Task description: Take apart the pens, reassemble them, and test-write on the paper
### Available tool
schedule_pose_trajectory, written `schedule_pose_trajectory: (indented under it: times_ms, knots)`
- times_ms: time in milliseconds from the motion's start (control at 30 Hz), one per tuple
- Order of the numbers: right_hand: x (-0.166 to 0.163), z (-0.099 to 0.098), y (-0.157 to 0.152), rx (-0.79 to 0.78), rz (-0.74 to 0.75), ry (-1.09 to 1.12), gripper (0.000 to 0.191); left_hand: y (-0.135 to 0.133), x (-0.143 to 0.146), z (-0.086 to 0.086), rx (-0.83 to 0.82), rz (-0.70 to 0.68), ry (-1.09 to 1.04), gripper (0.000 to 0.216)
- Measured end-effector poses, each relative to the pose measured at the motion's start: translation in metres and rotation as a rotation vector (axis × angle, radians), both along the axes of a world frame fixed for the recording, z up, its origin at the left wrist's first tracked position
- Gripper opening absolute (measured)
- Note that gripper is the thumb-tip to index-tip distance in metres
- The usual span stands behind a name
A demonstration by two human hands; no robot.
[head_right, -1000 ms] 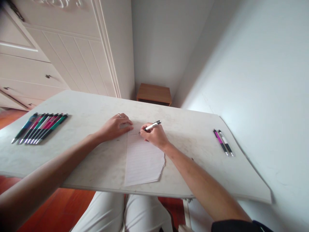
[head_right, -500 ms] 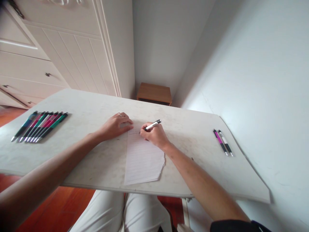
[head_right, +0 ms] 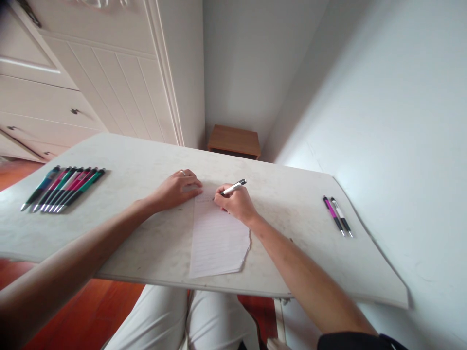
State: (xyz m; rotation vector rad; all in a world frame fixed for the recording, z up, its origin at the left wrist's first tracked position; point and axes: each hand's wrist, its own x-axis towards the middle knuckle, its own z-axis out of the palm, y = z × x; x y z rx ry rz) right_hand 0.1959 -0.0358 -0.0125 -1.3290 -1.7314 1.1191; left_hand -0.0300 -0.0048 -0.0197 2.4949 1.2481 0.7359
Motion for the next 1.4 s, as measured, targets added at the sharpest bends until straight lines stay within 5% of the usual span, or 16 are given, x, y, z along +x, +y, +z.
schedule_pose_trajectory:
  times_ms: [1400]
  knots:
    - [0.0018, 0.0009, 0.0025, -0.003, -0.077, -0.016, 0.010, -0.0003, -0.0004, 0.0022, -0.005, -0.009, -0.001, 0.028]
